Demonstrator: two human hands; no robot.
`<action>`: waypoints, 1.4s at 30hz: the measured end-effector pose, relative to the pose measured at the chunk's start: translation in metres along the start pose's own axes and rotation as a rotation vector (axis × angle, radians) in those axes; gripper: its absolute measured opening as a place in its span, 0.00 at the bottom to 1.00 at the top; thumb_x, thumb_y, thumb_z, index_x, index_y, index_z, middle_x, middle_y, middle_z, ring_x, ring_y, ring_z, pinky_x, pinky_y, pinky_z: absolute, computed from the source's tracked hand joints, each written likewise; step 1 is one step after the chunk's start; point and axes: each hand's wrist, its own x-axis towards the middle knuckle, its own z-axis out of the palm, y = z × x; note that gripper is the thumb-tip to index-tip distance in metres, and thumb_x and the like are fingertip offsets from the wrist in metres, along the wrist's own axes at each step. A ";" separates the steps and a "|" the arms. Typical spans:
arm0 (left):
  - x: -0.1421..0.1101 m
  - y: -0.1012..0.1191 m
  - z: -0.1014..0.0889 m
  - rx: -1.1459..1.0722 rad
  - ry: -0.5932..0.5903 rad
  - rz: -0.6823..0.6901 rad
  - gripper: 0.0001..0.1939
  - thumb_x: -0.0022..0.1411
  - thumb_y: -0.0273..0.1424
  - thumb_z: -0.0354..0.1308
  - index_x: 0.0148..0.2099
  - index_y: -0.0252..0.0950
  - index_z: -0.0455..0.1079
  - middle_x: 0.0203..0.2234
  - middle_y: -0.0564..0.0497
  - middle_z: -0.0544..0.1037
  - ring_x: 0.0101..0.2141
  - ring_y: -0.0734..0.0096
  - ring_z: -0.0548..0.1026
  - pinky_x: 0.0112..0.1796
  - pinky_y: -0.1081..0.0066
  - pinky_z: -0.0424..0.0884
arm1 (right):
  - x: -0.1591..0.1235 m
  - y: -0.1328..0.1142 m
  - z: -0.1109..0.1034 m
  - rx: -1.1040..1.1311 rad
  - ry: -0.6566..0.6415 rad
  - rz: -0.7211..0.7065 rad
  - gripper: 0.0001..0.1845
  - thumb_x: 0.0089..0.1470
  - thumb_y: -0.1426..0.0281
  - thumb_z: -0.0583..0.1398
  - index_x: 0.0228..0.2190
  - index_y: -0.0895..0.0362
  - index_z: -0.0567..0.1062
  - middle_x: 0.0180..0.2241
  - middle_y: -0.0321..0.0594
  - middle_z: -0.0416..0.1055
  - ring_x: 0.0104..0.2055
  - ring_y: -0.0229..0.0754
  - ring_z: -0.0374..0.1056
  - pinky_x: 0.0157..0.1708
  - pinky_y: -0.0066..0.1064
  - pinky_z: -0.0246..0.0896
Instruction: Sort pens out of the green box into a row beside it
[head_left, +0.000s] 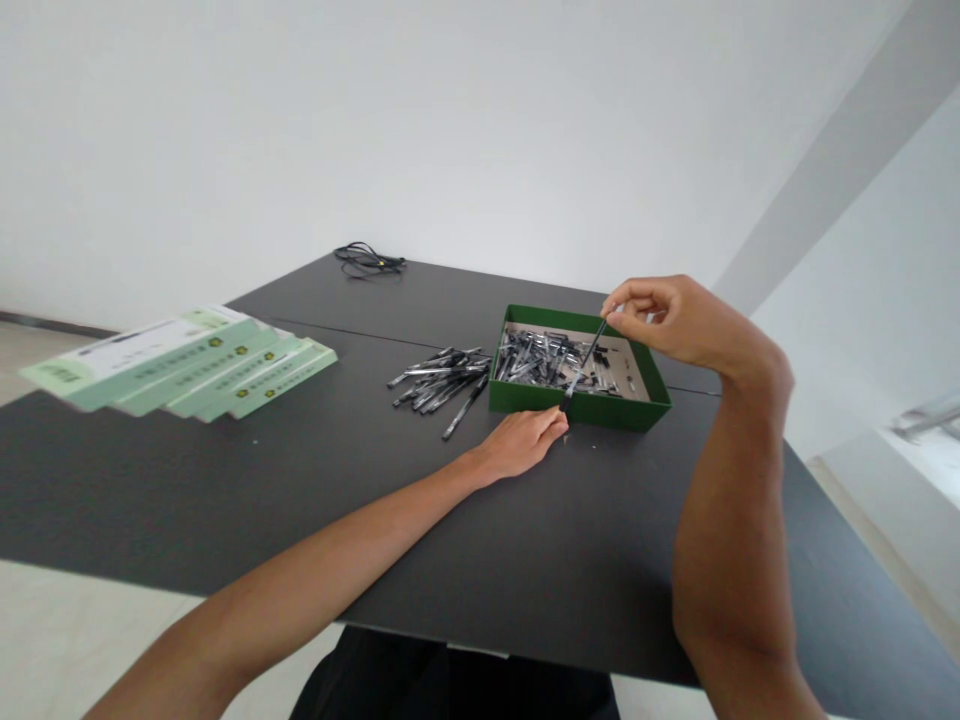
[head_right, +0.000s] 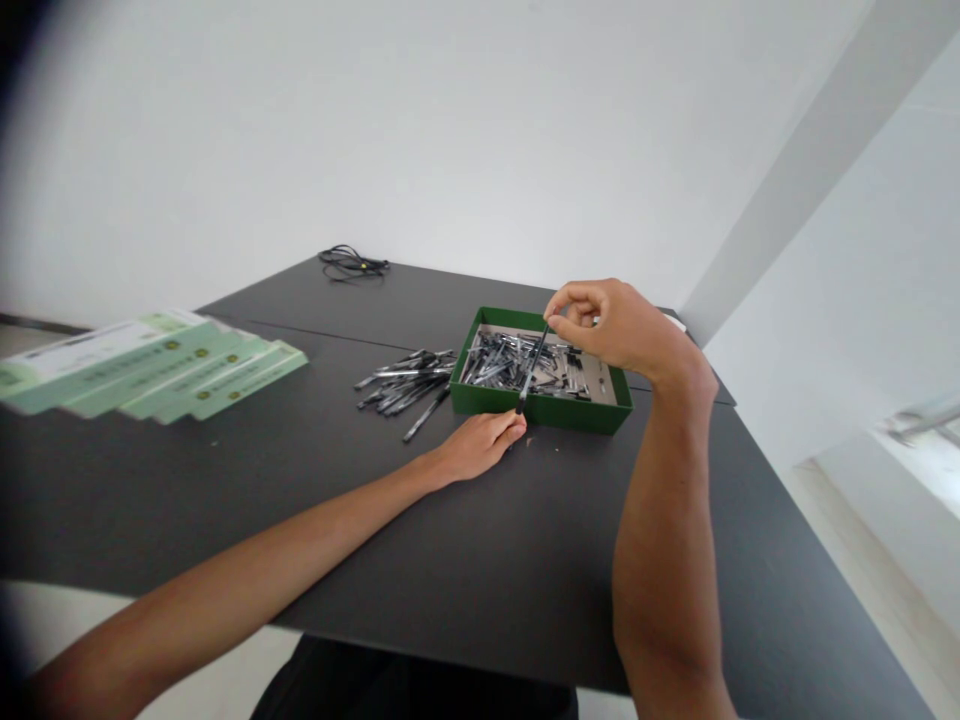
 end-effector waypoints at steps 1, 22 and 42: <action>0.000 0.000 0.000 -0.002 -0.003 -0.002 0.21 0.80 0.43 0.38 0.47 0.39 0.68 0.41 0.49 0.81 0.41 0.63 0.80 0.44 0.68 0.71 | 0.000 0.000 0.000 -0.001 -0.003 0.001 0.14 0.60 0.58 0.63 0.39 0.56 0.81 0.28 0.40 0.76 0.30 0.39 0.66 0.29 0.33 0.59; 0.000 -0.001 0.000 -0.017 0.001 0.006 0.21 0.80 0.43 0.38 0.47 0.39 0.69 0.39 0.49 0.80 0.40 0.63 0.80 0.43 0.67 0.71 | 0.000 0.001 -0.001 0.043 -0.020 -0.034 0.16 0.62 0.57 0.63 0.41 0.57 0.81 0.28 0.38 0.74 0.28 0.36 0.62 0.28 0.32 0.55; 0.001 -0.002 0.001 0.004 -0.002 0.005 0.18 0.80 0.41 0.39 0.49 0.38 0.68 0.40 0.49 0.80 0.41 0.64 0.80 0.43 0.69 0.69 | 0.006 0.020 0.002 0.036 -0.036 0.069 0.21 0.64 0.54 0.61 0.42 0.58 0.81 0.28 0.40 0.76 0.28 0.37 0.67 0.32 0.31 0.62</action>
